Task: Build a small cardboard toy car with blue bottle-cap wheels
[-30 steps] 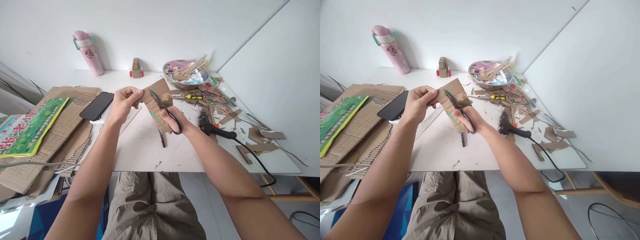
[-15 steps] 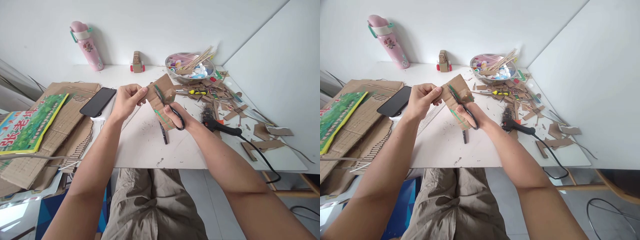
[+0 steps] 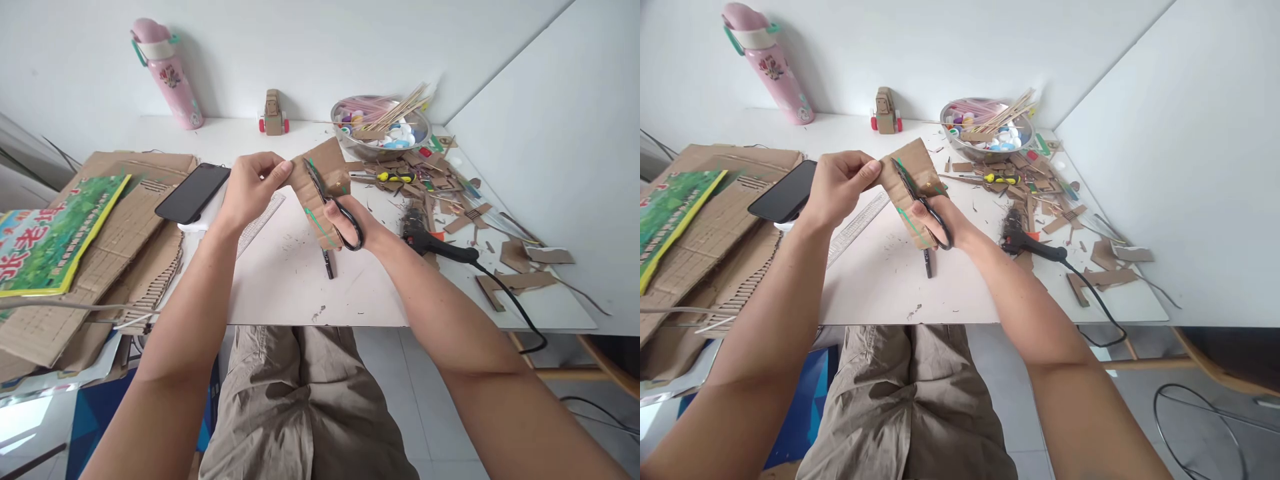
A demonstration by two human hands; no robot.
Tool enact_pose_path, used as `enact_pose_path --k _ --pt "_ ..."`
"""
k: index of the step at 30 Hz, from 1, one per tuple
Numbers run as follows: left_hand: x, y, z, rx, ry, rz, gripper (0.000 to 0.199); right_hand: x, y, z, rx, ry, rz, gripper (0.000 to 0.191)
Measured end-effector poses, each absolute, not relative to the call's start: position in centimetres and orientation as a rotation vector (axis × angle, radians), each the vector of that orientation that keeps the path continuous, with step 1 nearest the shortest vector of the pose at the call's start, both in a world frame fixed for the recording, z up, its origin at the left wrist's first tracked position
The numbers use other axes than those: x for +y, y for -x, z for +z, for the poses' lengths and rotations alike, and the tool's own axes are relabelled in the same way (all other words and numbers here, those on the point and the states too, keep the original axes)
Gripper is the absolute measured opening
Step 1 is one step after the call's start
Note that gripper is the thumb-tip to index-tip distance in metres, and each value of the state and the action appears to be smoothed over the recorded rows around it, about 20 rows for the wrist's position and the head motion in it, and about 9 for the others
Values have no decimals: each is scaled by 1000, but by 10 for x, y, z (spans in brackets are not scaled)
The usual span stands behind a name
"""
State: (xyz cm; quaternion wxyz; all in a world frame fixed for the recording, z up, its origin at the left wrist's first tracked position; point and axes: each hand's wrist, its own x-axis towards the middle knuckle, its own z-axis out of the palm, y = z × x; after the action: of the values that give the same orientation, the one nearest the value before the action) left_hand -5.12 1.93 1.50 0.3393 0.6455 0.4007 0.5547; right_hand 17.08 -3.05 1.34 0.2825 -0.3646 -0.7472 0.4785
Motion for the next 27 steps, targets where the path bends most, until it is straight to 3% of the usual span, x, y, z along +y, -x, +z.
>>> enact_pose_path --k 8,13,18,27 --pt "26 72 28 1192 -1172 1633 60 -19 -187 18 -1979 891 1486 94" --pt "21 52 18 1112 -872 1556 48 -24 -180 18 -1925 997 1353 95" --pt "7 26 6 972 -929 1453 45 -31 -175 23 -1915 1120 1271 94" --pt "0 19 7 964 -1081 1498 57 -34 -176 26 -1993 1197 1207 93"
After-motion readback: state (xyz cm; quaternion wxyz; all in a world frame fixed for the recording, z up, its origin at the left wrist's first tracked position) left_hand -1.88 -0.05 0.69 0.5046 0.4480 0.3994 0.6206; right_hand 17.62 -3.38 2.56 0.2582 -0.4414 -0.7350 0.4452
